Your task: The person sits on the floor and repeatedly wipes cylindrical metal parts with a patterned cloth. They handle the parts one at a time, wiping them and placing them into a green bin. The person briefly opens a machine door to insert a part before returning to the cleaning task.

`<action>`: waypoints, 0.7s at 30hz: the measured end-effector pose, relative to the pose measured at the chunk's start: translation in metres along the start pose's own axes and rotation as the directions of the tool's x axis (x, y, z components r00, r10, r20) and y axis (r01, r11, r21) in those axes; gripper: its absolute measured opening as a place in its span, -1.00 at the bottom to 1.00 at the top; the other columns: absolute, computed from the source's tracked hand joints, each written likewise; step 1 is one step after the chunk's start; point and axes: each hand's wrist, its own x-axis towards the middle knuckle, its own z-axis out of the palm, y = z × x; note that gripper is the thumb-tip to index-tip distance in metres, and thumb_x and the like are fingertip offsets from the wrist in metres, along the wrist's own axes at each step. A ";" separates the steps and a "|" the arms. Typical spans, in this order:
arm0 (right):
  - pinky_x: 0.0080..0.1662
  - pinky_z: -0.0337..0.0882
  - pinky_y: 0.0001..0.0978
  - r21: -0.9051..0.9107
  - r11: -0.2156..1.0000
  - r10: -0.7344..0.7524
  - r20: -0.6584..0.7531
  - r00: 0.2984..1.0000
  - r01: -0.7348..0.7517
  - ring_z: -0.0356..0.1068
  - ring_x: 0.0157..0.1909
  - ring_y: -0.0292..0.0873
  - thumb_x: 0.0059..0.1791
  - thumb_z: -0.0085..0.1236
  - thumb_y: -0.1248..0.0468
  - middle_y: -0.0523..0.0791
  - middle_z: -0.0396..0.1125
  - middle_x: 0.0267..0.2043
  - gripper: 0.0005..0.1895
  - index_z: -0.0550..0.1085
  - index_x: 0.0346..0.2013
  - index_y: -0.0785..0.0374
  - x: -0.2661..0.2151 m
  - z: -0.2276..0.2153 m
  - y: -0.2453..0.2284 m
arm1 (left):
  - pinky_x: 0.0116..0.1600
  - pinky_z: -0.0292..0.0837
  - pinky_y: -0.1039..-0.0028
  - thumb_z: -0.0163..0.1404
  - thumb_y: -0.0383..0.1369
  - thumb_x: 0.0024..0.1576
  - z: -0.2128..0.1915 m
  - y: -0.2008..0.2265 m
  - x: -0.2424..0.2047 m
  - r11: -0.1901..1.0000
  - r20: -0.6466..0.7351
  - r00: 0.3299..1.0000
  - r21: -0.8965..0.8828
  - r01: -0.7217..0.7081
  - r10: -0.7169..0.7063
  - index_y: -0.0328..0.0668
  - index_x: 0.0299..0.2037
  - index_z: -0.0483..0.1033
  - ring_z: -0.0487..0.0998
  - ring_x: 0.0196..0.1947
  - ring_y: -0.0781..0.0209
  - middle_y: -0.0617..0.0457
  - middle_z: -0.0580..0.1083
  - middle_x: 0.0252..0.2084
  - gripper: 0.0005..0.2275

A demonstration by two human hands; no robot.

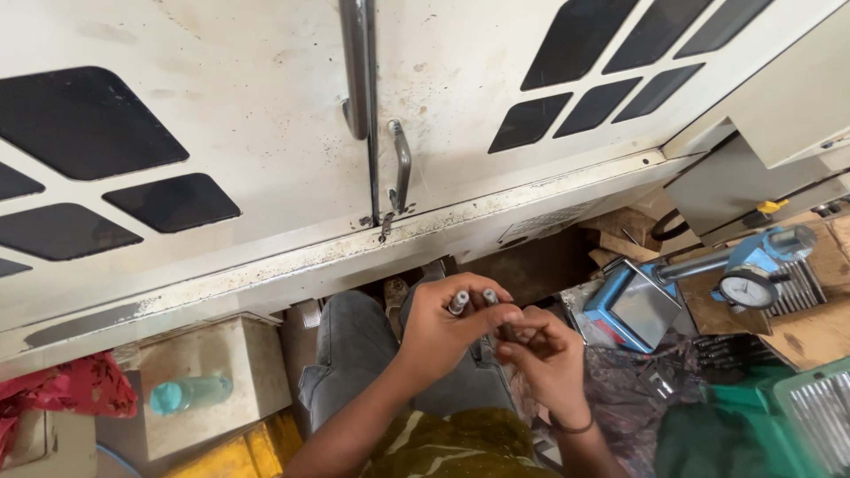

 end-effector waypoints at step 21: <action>-0.48 0.04 -0.51 0.454 0.817 0.268 0.245 0.932 -0.355 0.01 -0.55 -0.37 0.18 -0.07 0.15 -0.11 0.22 -0.39 -0.55 0.37 0.16 0.52 -0.004 0.015 -0.017 | -0.38 0.21 0.60 0.25 -0.39 0.15 -0.022 0.005 -0.006 0.927 -0.006 0.953 0.235 -0.294 0.303 -0.06 0.17 0.56 0.32 -0.46 0.45 0.18 0.43 -0.37 -0.64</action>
